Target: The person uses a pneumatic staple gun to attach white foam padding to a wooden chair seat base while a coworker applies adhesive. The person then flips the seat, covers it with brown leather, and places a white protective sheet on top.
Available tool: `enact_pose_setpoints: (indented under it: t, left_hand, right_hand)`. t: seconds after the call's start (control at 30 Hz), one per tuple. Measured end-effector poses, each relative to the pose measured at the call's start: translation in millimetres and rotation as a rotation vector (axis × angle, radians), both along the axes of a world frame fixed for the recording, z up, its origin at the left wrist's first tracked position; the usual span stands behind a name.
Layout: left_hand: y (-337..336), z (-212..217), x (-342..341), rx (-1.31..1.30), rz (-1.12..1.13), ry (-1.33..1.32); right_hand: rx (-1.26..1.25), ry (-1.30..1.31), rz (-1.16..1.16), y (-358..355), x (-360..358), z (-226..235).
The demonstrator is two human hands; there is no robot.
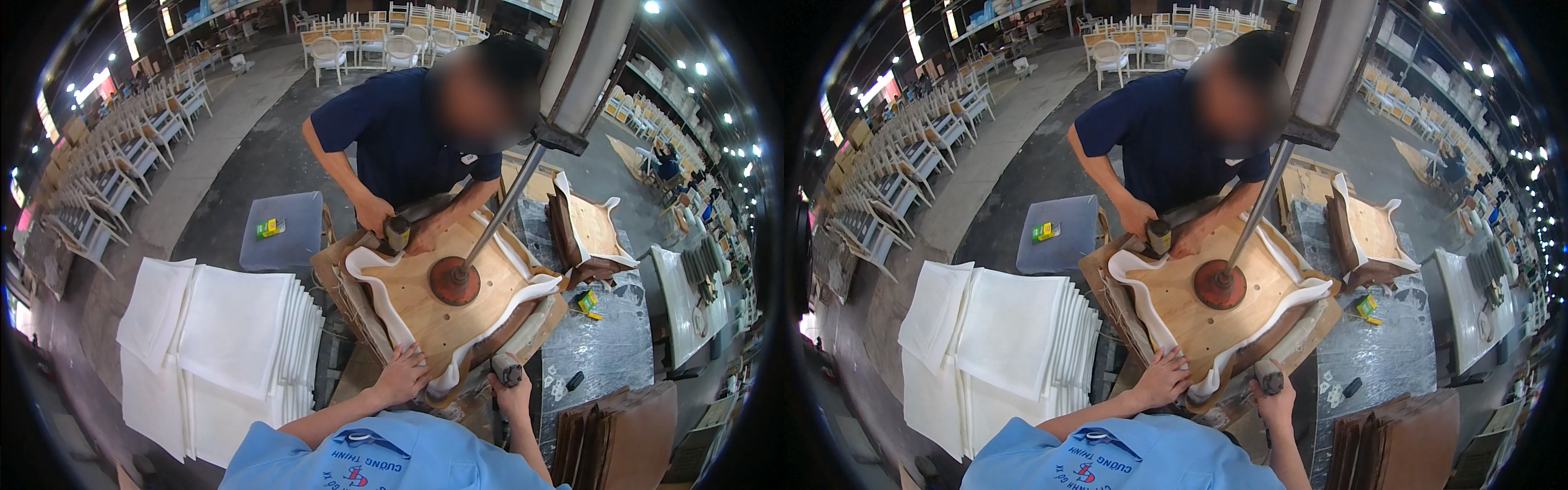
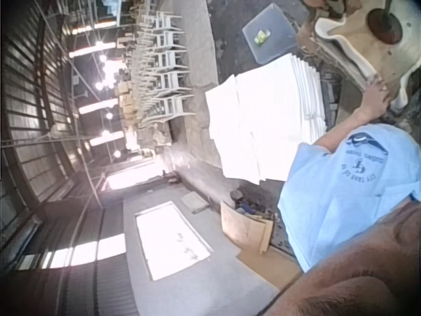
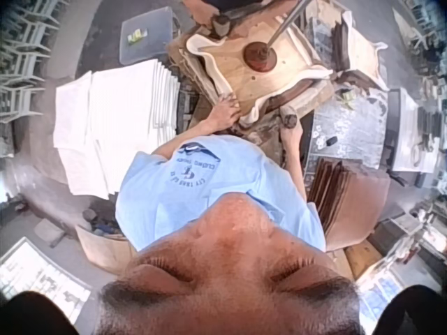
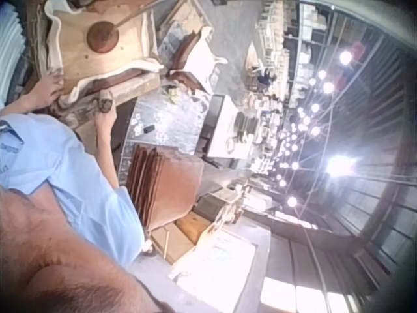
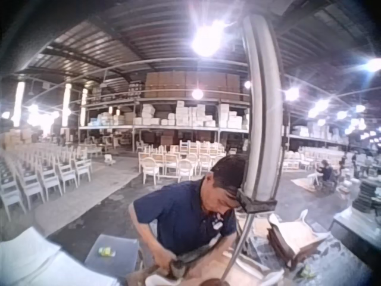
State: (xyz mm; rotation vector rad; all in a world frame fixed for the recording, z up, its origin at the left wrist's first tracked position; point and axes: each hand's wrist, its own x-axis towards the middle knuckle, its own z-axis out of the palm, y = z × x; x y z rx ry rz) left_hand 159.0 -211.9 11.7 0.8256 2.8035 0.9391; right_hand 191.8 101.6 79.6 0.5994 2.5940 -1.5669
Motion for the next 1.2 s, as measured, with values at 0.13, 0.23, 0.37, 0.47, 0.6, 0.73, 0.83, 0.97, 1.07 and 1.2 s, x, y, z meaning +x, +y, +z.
enact_pose_setpoints:
  t: [0.13, 0.23, 0.37, 0.47, 0.6, 0.73, 0.83, 0.97, 1.07, 1.2]
  left_hand:
    - [1, -1, -2, 0.002, -0.002, 0.007]
    - [-2, -1, 0, -0.001, 0.004, 0.012]
    - [-3, 0, -1, 0.004, -0.001, 0.012]
    - [-1, 6, -3, 0.014, -0.021, 0.004]
    - [-5, 3, -1, 0.002, -0.014, -0.026]
    - [-2, 4, -6, 0.003, -0.035, -0.038]
    - [-3, 3, -3, -0.001, -0.024, -0.052]
    - [-3, 6, -3, 0.009, -0.029, -0.066]
    - [-1, 9, -4, 0.01, -0.03, -0.066]
    - [-1, 9, -2, 0.028, -0.019, -0.053]
  right_hand:
    - [0.088, 0.045, 0.023, -1, -1, 0]
    - [-0.016, -0.092, -0.018, -6, -1, 13]
    - [0.003, -0.011, 0.006, -4, -2, 8]
    - [0.064, 0.07, 0.027, 6, -1, -8]
    - [0.01, -0.021, 0.009, -3, -2, 6]
    - [0.104, 0.054, 0.044, 1, -4, 1]
    - [0.002, -0.053, 0.001, -4, -3, 11]
    - [0.017, -0.049, 0.0, -6, -4, 16]
    - [0.038, -0.019, 0.006, -3, -3, 10]
    - [0.051, 0.0, 0.018, -1, -4, 4]
